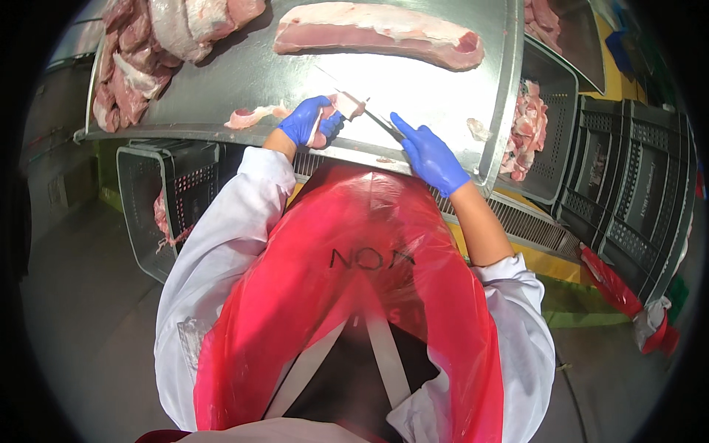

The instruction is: The person trims fat and connective tissue from large slabs of raw pork belly using a knife. They work on a stainless steel table, separating the trimmed fat and placing it into a nearby crate while keeping the lean meat on the table.

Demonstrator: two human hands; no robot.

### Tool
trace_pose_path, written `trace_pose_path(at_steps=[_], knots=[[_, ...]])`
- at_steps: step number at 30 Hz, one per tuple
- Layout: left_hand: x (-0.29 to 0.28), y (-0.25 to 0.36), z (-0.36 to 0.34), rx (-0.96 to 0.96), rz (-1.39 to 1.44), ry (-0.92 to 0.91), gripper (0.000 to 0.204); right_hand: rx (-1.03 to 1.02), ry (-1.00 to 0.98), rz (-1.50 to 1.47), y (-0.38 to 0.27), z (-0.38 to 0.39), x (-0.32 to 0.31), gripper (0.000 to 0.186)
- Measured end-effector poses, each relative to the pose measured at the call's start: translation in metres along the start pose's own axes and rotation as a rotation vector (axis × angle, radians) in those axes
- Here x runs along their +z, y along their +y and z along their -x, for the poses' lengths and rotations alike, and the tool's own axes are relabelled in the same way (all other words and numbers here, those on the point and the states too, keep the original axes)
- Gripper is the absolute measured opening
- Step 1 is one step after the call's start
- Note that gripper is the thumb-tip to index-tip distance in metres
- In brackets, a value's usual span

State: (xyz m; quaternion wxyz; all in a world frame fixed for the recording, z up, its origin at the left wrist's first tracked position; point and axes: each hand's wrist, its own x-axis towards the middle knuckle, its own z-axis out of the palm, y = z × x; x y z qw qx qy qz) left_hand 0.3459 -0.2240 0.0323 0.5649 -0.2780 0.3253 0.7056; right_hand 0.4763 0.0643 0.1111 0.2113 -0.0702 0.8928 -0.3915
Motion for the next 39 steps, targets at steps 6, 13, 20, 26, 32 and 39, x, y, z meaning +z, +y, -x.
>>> trace_pose_path(at_steps=[6,13,20,26,32,39], knots=[[-0.006,0.006,0.013,0.195,0.376,-0.354,0.031,-0.123,0.222,-0.040,0.012,-0.042,0.000,0.051],[-0.050,-0.016,-0.003,0.285,-0.061,0.042,0.018,-0.206,0.122,0.006,0.006,-0.051,-0.009,0.051],[-0.050,-0.022,0.017,0.445,-0.287,0.280,0.007,-0.108,-0.213,0.197,-0.031,-0.081,0.038,0.051],[-0.048,-0.029,0.000,0.621,-1.288,0.646,0.035,-0.110,-0.166,0.377,-0.045,-0.106,0.055,0.056],[-0.019,-0.016,0.023,0.554,-1.469,0.547,0.040,-0.292,0.063,0.379,-0.033,-0.175,0.099,0.058],[0.006,0.031,0.074,0.830,-1.361,0.450,0.036,-0.108,0.080,0.439,0.060,-0.081,0.043,0.057]])
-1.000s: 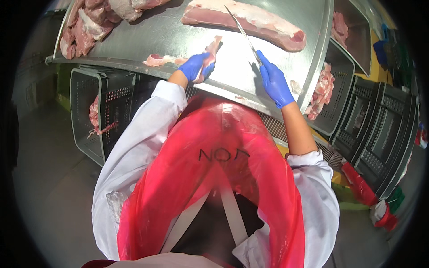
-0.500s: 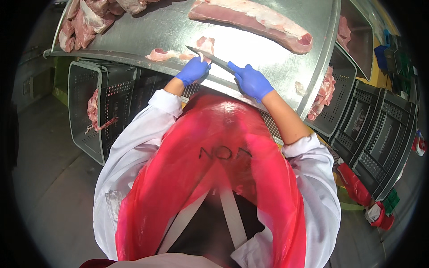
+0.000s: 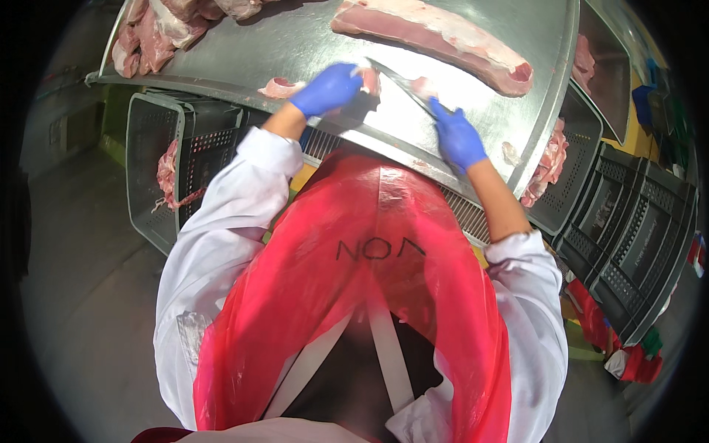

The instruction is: The person trims fat and connective tissue from large slabs of raw pork belly using a knife. They work on a stainless steel table, separating the trimmed fat and placing it into a nearby crate while keeping the lean meat on the table.

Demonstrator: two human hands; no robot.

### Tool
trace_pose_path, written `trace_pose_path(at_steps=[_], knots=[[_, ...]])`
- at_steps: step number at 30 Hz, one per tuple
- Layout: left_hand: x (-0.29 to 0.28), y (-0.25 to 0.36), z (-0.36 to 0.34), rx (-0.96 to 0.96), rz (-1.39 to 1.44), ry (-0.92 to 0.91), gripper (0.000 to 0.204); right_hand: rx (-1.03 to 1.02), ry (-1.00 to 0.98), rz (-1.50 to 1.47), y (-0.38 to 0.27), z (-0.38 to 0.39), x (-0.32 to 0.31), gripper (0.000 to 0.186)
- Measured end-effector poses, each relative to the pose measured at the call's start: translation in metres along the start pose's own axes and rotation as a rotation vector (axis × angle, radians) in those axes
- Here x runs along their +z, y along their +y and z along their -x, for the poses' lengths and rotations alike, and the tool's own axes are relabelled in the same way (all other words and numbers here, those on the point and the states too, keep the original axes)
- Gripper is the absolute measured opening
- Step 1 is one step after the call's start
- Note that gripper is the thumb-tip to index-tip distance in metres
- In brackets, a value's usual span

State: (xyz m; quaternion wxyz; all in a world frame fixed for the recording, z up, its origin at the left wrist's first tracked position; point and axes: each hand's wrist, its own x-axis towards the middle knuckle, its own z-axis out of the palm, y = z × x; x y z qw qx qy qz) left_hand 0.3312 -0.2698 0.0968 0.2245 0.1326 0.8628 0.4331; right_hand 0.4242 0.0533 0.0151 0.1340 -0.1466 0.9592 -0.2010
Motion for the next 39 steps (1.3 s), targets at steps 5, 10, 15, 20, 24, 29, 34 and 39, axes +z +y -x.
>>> trace_pose_path(at_steps=[5,10,15,20,24,29,34,39], knots=[[-0.106,0.121,-0.004,-0.196,-0.057,0.225,0.032,0.202,-0.126,-0.118,0.031,0.037,-0.045,0.056],[-0.183,0.189,0.034,0.582,0.037,0.515,0.021,0.095,-0.073,-0.336,0.043,0.073,-0.065,0.054],[-0.193,0.047,0.054,0.190,0.647,0.438,0.027,0.381,-0.089,-0.680,0.021,0.116,-0.075,0.044],[-0.038,-0.095,0.042,0.089,-0.571,0.552,0.062,0.248,0.051,-0.600,0.003,0.084,-0.042,0.041],[0.063,-0.054,-0.017,0.168,-0.675,0.299,0.029,0.044,0.155,-0.239,-0.055,0.002,-0.021,0.068],[0.073,-0.079,-0.020,0.111,-0.575,0.259,0.013,0.089,-0.007,-0.321,-0.077,-0.046,0.000,0.071],[0.026,-0.106,-0.049,0.076,-0.560,0.259,0.019,0.017,-0.170,-0.046,-0.063,0.016,-0.020,0.073],[-0.085,-0.074,-0.070,0.107,-0.445,0.559,0.021,-0.053,-0.150,-0.085,-0.049,0.048,-0.039,0.076]])
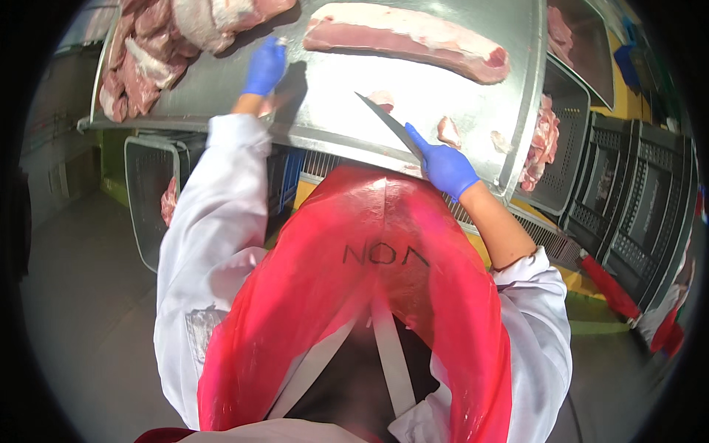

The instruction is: The person trims fat and connective tissue from large slabs of raw pork belly using a knife. They work on a stainless steel table, separating the trimmed fat and placing it into a nearby crate while keeping the lean meat on the table.

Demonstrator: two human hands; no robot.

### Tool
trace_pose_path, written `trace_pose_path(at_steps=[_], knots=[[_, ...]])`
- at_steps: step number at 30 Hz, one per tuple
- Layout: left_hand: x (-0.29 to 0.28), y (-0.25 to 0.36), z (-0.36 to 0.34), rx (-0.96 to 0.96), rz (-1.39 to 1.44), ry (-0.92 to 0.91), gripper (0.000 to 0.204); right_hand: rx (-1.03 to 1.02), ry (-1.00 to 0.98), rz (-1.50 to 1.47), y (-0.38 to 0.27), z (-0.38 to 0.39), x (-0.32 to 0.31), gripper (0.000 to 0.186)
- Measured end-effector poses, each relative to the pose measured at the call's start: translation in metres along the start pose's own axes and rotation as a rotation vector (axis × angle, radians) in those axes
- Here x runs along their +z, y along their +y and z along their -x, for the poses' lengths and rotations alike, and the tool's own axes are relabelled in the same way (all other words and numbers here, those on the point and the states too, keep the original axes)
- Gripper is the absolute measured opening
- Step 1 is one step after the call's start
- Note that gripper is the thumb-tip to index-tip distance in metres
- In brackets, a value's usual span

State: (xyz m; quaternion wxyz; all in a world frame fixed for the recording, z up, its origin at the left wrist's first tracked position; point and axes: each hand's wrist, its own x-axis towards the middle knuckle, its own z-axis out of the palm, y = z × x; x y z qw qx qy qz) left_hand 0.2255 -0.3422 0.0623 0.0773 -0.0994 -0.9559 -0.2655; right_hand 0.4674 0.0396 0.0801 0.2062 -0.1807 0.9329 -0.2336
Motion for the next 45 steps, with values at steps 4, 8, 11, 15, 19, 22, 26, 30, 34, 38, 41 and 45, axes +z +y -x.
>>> trace_pose_path(at_steps=[4,8,11,15,19,22,26,30,34,38,41,45], knots=[[-0.102,0.091,-0.045,0.331,0.440,-0.052,0.024,0.121,-0.106,-0.271,0.011,0.031,-0.016,0.077],[-0.176,0.230,-0.064,0.233,0.868,-0.189,0.017,0.147,0.049,-0.387,0.030,0.074,-0.017,0.076],[-0.131,0.303,-0.090,0.634,0.794,-0.420,0.022,0.210,0.196,-0.432,0.039,0.096,-0.007,0.078],[-0.023,0.379,-0.064,0.663,0.430,-0.803,0.031,0.378,0.052,-0.561,0.051,0.101,-0.008,0.075],[0.065,0.310,-0.055,0.324,0.274,-0.822,0.043,0.436,0.403,-0.756,0.067,0.145,0.015,0.071],[0.114,0.219,0.024,0.164,0.125,-0.449,0.053,0.597,0.569,-0.897,0.076,0.182,0.026,0.072],[0.161,0.274,0.141,0.159,-0.135,-0.287,0.058,0.702,0.616,-0.982,0.083,0.180,0.012,0.076],[0.185,0.247,0.137,0.556,-0.011,-0.262,0.014,0.617,0.666,-0.911,0.118,0.097,-0.021,0.076],[0.154,0.177,0.086,0.572,-0.102,-0.353,0.010,0.708,0.682,-0.837,0.140,-0.002,-0.077,0.075],[0.113,0.098,0.052,0.294,-0.058,-0.105,0.011,0.697,0.676,-0.475,0.150,-0.036,-0.069,0.074],[0.036,0.043,0.046,0.004,-0.120,0.108,0.017,0.464,0.869,-0.407,0.138,-0.004,-0.016,0.075],[-0.141,-0.082,0.059,-0.022,-0.028,0.381,0.023,0.689,0.685,-0.693,0.120,-0.009,-0.063,0.075]])
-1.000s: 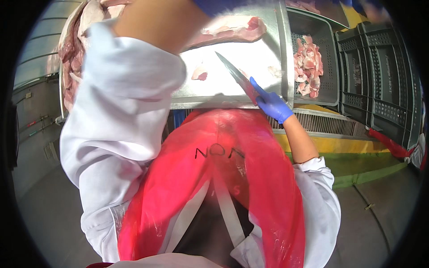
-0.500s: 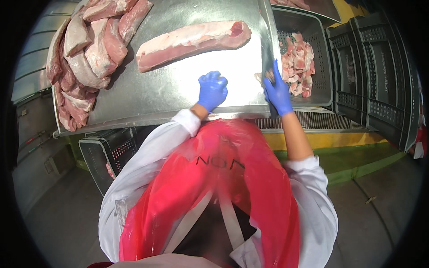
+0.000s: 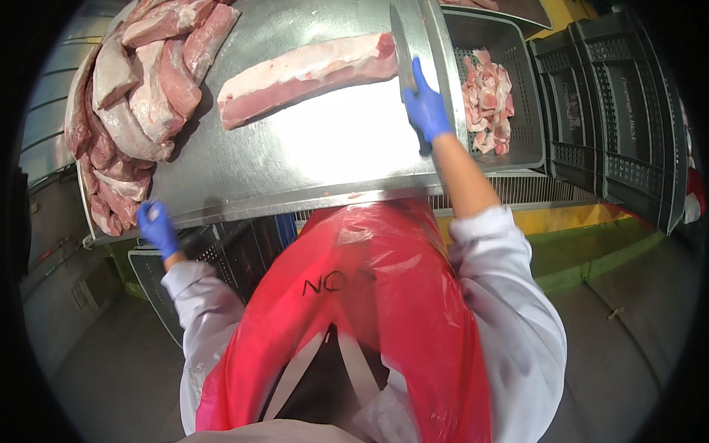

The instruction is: The person trims fat and connective tissue from large slabs of raw pork belly using a knife. They work on a stainless steel table, separating the trimmed fat and placing it into a nearby crate while keeping the lean meat on the table.

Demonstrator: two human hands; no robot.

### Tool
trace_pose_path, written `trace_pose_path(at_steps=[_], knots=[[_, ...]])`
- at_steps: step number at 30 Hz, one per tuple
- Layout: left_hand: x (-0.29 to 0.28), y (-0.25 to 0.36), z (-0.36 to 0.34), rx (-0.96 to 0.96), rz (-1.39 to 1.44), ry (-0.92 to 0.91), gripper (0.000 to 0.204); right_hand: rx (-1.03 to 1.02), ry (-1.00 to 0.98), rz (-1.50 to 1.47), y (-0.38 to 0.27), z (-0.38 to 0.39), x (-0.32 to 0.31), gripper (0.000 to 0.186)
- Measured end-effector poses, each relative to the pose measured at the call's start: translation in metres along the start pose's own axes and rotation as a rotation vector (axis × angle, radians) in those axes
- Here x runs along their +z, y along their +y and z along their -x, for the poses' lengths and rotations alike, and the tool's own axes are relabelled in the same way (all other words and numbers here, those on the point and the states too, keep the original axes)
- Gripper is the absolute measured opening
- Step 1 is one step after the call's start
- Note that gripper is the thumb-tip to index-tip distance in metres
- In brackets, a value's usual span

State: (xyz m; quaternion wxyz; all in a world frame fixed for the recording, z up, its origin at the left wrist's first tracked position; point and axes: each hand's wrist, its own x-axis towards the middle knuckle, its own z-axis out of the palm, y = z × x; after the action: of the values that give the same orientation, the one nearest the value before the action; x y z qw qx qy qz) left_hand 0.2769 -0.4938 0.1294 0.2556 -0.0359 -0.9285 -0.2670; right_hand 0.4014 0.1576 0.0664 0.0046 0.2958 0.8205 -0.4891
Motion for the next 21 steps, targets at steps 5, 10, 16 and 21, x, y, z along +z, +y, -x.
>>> trace_pose_path(at_steps=[5,10,16,21], knots=[[-0.142,-0.121,0.005,-0.362,-0.357,-0.044,0.020,-0.154,0.134,0.113,0.048,0.016,0.041,0.074],[-0.116,-0.073,-0.008,0.079,-0.991,-0.224,0.053,0.013,0.103,0.202,0.008,-0.002,0.031,0.072],[0.111,0.111,-0.079,0.452,0.084,-0.448,0.047,-0.336,0.211,0.092,0.070,-0.017,0.051,0.075],[0.286,0.221,-0.048,0.600,-0.106,-0.653,0.052,0.051,-0.021,-0.286,-0.008,-0.021,0.055,0.080]])
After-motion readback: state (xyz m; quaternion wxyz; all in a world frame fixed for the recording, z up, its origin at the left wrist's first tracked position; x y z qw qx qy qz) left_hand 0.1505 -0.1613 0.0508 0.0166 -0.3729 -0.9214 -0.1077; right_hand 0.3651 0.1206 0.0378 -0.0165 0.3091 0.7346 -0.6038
